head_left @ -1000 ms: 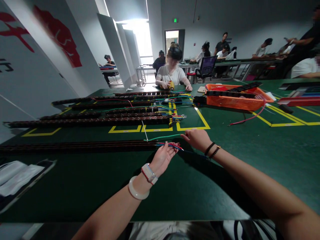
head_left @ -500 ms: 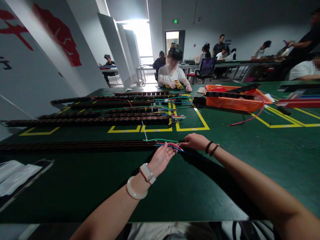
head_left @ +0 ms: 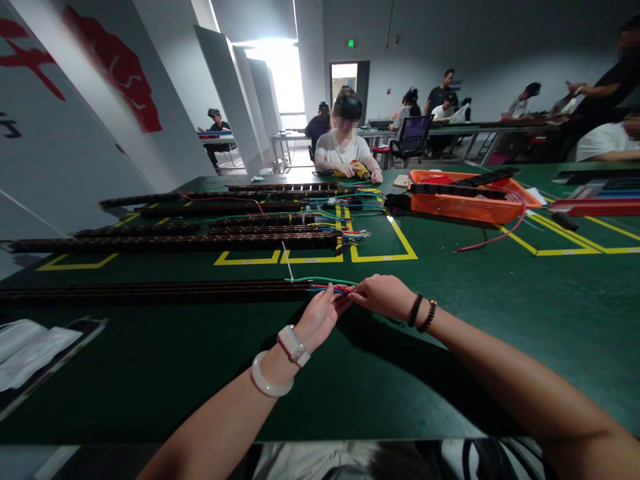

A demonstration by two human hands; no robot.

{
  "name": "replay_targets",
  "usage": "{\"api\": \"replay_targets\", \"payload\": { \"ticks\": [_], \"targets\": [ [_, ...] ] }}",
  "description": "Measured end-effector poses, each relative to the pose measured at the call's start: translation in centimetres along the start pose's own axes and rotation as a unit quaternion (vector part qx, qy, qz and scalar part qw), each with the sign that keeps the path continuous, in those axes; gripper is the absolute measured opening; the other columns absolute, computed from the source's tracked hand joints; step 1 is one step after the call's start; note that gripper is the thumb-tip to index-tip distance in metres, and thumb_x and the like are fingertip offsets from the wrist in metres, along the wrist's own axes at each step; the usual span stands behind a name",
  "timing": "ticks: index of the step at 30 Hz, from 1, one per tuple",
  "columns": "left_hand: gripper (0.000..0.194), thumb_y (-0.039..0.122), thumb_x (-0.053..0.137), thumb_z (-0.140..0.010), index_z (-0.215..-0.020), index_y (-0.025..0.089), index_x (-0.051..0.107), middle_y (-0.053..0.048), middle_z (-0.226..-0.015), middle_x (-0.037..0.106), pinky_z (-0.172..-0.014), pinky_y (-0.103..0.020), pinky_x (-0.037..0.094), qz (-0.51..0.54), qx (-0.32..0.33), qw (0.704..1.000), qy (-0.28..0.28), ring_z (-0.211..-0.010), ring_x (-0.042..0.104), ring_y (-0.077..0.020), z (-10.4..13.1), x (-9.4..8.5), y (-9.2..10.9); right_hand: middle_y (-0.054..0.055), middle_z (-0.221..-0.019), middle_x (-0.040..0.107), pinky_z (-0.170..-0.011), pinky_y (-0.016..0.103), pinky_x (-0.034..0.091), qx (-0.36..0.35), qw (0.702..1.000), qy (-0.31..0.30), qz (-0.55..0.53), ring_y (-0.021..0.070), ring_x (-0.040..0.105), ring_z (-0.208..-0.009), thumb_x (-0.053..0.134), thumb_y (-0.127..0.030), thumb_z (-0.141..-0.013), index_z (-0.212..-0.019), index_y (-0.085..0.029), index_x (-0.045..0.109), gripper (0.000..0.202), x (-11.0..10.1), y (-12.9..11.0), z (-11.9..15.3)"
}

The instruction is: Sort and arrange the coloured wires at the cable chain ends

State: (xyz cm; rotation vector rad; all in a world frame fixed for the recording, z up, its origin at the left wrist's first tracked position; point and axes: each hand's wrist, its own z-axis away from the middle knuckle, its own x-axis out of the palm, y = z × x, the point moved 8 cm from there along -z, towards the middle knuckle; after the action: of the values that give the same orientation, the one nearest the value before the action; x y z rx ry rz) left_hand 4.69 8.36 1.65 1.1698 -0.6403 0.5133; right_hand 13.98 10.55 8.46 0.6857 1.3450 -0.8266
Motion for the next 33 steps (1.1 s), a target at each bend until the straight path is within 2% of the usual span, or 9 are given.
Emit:
{"api": "replay_targets", "payload": {
  "ticks": [7, 11, 19, 23, 28, 30, 33],
  "targets": [
    [0.026, 0.021, 0.04, -0.092, -0.089, 0.007, 0.062, -0.014, -0.088, 0.067, -0.086, -0.036, 0.048, -0.035, -0.008, 0.999, -0.002, -0.084, 0.064, -0.0195, 0.1, -0.1, -0.1, 0.008, -0.079, 0.069, -0.058, 0.023, 0.038, 0.044, 0.999, 0.026, 0.016, 0.0175, 0.063, -0.07, 0.034, -0.049, -0.091, -0.082, -0.021, 0.07, 0.046, -0.5, 1.5, -0.8],
    [0.031, 0.024, 0.039, -0.093, -0.076, 0.008, 0.061, -0.011, -0.073, 0.064, -0.077, -0.033, 0.05, -0.053, -0.012, 0.998, 0.038, -0.072, 0.063, -0.0174, 0.3, -0.6, -0.1, 0.008, -0.079, 0.069, -0.059, 0.023, 0.039, 0.058, 0.998, 0.015, 0.022, 0.0186, 0.065, -0.073, 0.035, -0.049, -0.09, -0.081, -0.02, 0.07, 0.047, 0.4, 1.9, -1.3],
    [0.032, 0.021, 0.037, -0.093, -0.074, 0.009, 0.06, -0.01, -0.072, 0.063, -0.073, -0.03, 0.049, -0.054, -0.023, 0.997, 0.05, -0.069, 0.062, -0.0161, 0.4, -0.5, -0.1, 0.012, -0.086, 0.07, -0.064, 0.027, 0.044, 0.057, 0.998, -0.009, 0.041, 0.0226, 0.066, -0.079, 0.032, -0.048, -0.092, -0.085, -0.019, 0.071, 0.049, 2.2, 1.4, -1.9],
    [0.031, 0.021, 0.037, -0.092, -0.075, 0.009, 0.06, -0.01, -0.073, 0.064, -0.074, -0.031, 0.05, -0.047, -0.027, 0.998, 0.041, -0.07, 0.062, -0.0168, 0.3, -0.5, -0.3, 0.014, -0.086, 0.07, -0.064, 0.028, 0.045, 0.049, 0.997, -0.005, 0.053, 0.0237, 0.067, -0.078, 0.03, -0.053, -0.092, -0.084, -0.017, 0.071, 0.055, 1.2, 1.4, -1.3],
    [0.029, 0.021, 0.038, -0.093, -0.078, 0.01, 0.06, -0.009, -0.074, 0.065, -0.072, -0.03, 0.049, -0.045, -0.024, 0.998, 0.045, -0.069, 0.062, -0.0162, 0.4, -0.6, -0.2, 0.015, -0.077, 0.069, -0.061, 0.028, 0.045, 0.039, 0.997, 0.036, 0.056, 0.0234, 0.066, -0.073, 0.022, -0.06, -0.091, -0.08, -0.015, 0.07, 0.066, -2.0, 0.6, 0.8],
    [0.029, 0.022, 0.04, -0.092, -0.075, 0.01, 0.06, -0.009, -0.072, 0.064, -0.069, -0.028, 0.049, -0.051, -0.027, 0.997, 0.054, -0.066, 0.062, -0.015, 0.4, -0.7, -0.3, 0.015, -0.076, 0.068, -0.06, 0.028, 0.045, 0.02, 0.998, 0.023, 0.057, 0.0234, 0.067, -0.071, 0.026, -0.059, -0.09, -0.079, -0.015, 0.07, 0.064, -2.2, -0.3, 1.7],
    [0.031, 0.024, 0.041, -0.092, -0.072, 0.01, 0.059, -0.008, -0.07, 0.064, -0.066, -0.027, 0.049, -0.062, -0.028, 0.996, 0.059, -0.063, 0.061, -0.0143, 0.3, -0.8, -0.3, 0.013, -0.074, 0.069, -0.06, 0.028, 0.047, -0.036, 0.997, -0.023, 0.063, 0.0242, 0.067, -0.072, 0.037, -0.054, -0.09, -0.08, -0.016, 0.07, 0.052, -1.2, -2.1, 2.7]
  ]
}}
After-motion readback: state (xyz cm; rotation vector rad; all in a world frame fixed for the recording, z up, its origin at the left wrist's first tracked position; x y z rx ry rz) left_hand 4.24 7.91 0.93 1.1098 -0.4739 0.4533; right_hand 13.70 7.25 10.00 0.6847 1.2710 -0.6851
